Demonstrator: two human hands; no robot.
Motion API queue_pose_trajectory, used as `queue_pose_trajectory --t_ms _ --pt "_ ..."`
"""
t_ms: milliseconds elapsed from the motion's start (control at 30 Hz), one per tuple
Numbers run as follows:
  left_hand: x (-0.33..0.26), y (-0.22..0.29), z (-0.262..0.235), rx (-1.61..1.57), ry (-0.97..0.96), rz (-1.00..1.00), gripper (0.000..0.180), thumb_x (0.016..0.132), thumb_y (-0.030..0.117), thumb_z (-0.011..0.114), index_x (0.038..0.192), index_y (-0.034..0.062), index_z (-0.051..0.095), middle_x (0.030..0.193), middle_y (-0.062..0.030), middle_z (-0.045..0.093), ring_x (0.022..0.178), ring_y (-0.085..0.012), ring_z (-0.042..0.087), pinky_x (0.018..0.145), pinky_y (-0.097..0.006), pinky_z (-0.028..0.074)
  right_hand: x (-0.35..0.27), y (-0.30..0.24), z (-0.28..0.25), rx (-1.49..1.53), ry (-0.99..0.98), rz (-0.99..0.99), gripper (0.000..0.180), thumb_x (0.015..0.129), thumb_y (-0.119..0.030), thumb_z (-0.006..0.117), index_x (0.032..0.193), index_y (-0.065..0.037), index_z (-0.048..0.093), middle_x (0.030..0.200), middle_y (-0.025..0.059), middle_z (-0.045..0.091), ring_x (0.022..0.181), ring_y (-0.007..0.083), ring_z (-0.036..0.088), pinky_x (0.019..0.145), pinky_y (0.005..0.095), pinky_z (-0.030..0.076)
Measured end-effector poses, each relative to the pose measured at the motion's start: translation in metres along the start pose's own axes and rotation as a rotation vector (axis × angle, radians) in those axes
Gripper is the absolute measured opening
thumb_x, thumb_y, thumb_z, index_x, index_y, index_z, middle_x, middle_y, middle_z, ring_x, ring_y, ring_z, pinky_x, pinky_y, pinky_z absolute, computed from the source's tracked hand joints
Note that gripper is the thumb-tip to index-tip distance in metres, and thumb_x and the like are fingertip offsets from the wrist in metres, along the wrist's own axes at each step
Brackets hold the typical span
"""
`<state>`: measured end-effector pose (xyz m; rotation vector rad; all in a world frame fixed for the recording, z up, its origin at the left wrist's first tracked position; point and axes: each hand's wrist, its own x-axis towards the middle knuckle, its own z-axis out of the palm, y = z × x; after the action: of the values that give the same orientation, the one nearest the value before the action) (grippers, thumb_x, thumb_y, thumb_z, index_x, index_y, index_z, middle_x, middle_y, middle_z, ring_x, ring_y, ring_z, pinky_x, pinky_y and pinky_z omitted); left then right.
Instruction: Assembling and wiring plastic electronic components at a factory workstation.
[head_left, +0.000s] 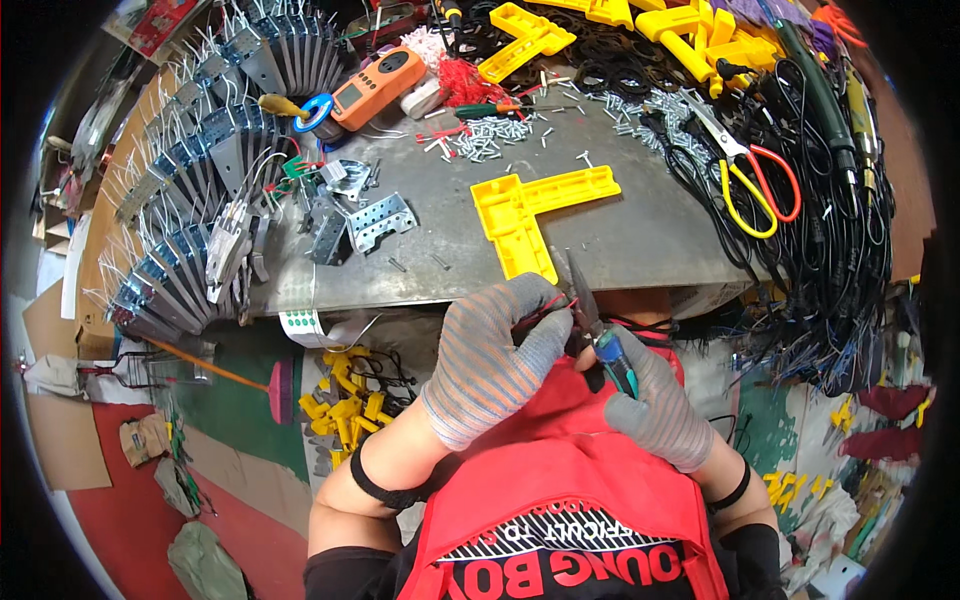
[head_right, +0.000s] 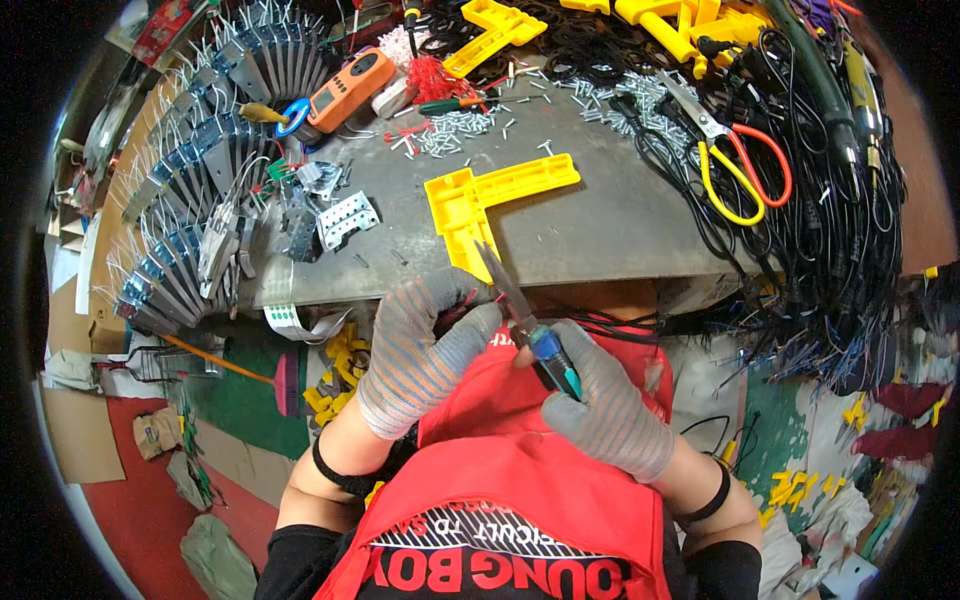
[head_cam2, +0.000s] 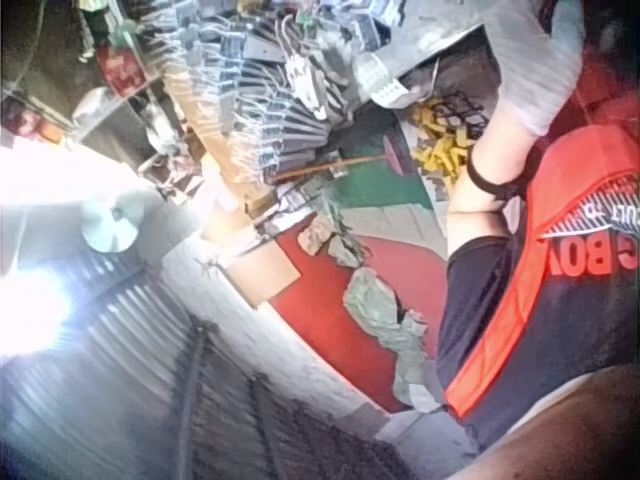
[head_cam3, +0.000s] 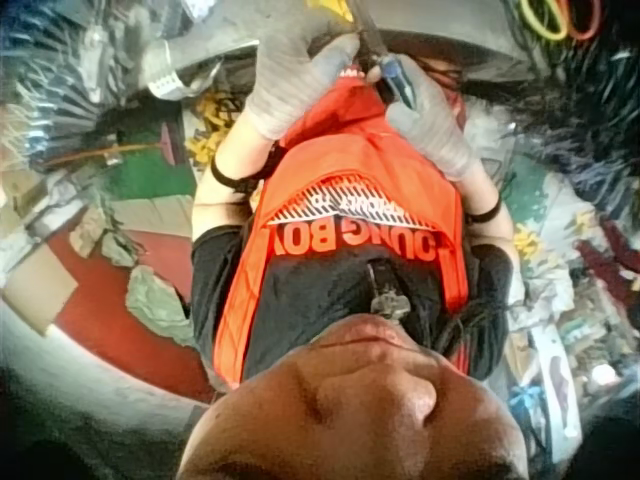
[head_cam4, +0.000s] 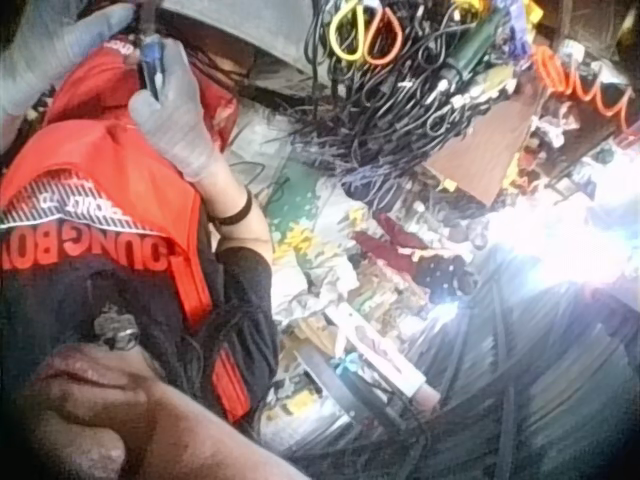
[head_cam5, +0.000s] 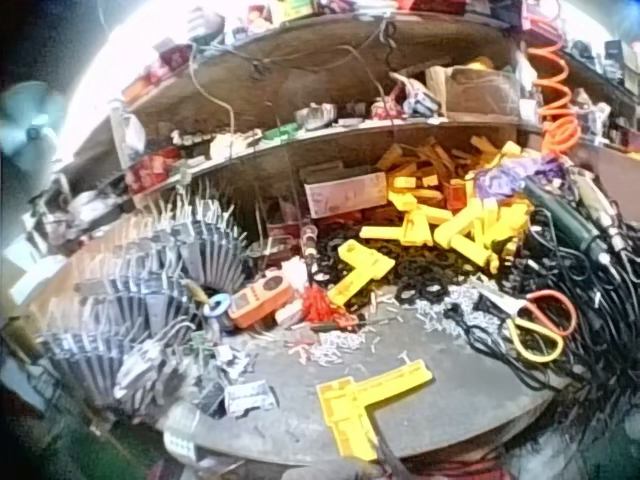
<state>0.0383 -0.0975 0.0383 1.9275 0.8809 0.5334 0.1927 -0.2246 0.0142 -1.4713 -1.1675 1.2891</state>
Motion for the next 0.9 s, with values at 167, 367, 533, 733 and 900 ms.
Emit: queue_pose_trajectory --t_ms 167,367,533,733,900 --pt "-0.004 0.001 0.004 0.163 0.094 0.108 0.011 0.078 0.013 0.065 0.079 0.0029 0.062 0.061 -0.0113 0.055 0.051 -0.0221 0.054 0.052 -0.032 0.042 0.004 -0.003 0.006 -0.274 0.165 -0.197 0.040 0.066 0.001 0.047 0.106 0.001 0.049 0.096 0.0177 0.048 0.079 0.0370 0.050 0.073 0.0352 0.044" --pt "-0.008 0.010 0.000 0.212 0.053 0.190 0.007 0.078 0.009 0.064 0.081 0.0022 0.061 0.067 -0.0163 0.058 0.061 -0.0336 0.058 0.054 -0.036 0.044 0.004 -0.002 -0.001 -0.401 0.206 -0.281 0.039 0.065 0.005 0.050 0.104 0.002 0.050 0.097 0.0211 0.049 0.088 0.0446 0.052 0.073 0.0439 0.045" --pt "-0.004 0.000 -0.004 -0.009 -0.080 0.217 0.005 0.079 0.007 0.062 0.077 0.0031 0.060 0.064 -0.0113 0.056 0.055 -0.0277 0.057 0.052 -0.034 0.043 0.003 -0.007 -0.026 -0.392 0.037 -0.225 0.033 0.064 0.003 0.046 0.096 -0.002 0.052 0.085 0.0144 0.050 0.076 0.0367 0.053 0.068 0.0352 0.045" --pt "0.000 0.014 -0.021 -0.145 -0.354 -0.020 0.010 0.074 0.011 0.063 0.074 0.0009 0.062 0.069 -0.0062 0.062 0.062 -0.0133 0.057 0.060 -0.028 0.046 0.007 -0.015 -0.065 -0.514 -0.015 -0.142 0.032 0.067 0.001 0.048 0.098 -0.002 0.053 0.086 0.0151 0.054 0.080 0.0353 0.056 0.071 0.0365 0.046" --pt "-0.001 -0.008 -0.023 -0.316 -0.255 -0.277 0.012 0.079 0.015 0.063 0.078 0.0029 0.061 0.068 0.0016 0.058 0.063 -0.0072 0.050 0.059 -0.024 0.042 0.000 -0.017 -0.080 -0.355 0.089 0.003 0.040 0.066 -0.001 0.045 0.104 -0.004 0.057 0.091 0.0118 0.060 0.086 0.0233 0.062 0.079 0.0321 0.048"
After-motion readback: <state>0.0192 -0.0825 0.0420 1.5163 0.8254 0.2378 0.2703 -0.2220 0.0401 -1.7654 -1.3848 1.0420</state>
